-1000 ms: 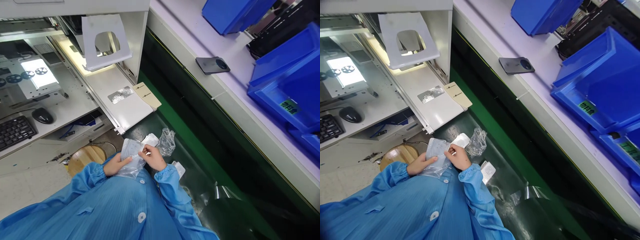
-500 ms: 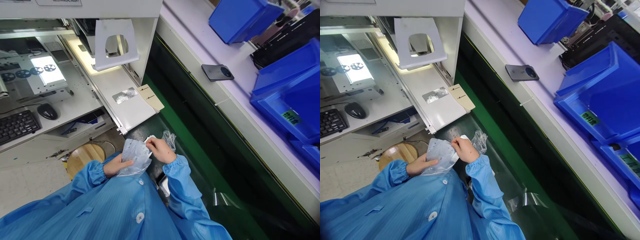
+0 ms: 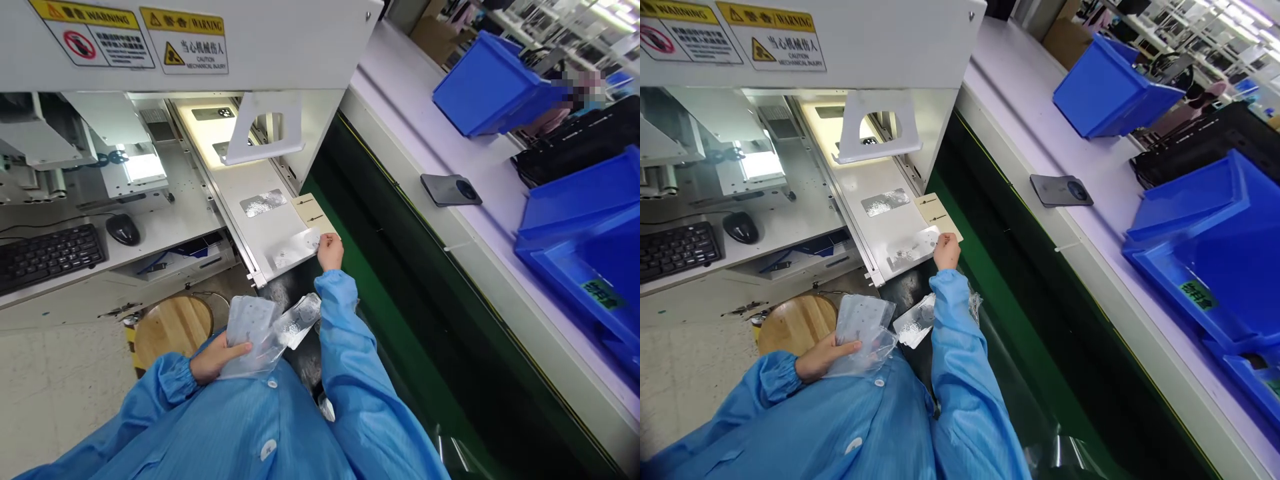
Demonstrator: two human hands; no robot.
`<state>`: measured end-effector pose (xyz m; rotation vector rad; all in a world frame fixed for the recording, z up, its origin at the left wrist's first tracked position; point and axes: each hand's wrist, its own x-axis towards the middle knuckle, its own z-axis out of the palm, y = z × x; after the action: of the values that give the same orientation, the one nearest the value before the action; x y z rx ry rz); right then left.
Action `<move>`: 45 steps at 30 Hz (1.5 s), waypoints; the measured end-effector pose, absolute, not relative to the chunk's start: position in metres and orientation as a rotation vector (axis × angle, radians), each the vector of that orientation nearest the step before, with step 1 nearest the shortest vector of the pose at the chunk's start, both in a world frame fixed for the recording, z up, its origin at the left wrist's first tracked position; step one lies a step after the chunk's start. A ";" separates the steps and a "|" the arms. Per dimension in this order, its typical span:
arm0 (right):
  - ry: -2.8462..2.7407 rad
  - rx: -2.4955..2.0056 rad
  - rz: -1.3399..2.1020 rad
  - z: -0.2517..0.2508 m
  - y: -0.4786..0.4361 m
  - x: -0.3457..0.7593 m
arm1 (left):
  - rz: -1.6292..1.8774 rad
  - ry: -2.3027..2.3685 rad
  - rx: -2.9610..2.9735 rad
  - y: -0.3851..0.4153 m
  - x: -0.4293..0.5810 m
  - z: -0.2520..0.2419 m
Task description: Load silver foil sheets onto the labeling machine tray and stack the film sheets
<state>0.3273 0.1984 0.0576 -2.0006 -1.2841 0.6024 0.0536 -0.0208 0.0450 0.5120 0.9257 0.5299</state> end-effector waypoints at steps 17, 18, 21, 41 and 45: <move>-2.104 -2.076 0.117 0.008 0.200 0.230 | 0.594 0.971 0.422 -0.005 0.030 0.046; -2.101 -2.073 0.108 0.008 0.199 0.230 | 0.592 0.964 0.421 -0.005 0.030 0.045; -2.087 -2.078 0.078 0.008 0.196 0.228 | 0.618 0.948 0.400 -0.006 0.029 0.042; -1.564 -1.594 1.179 0.090 0.007 0.235 | 0.632 0.930 0.423 0.013 0.043 0.044; -1.478 -1.730 0.883 0.089 0.003 0.247 | 0.573 1.040 0.306 0.021 0.053 0.046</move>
<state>0.2471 0.0031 0.0891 -1.7295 -1.4779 0.8825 0.0529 0.0214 0.0462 0.3062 1.0395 0.5728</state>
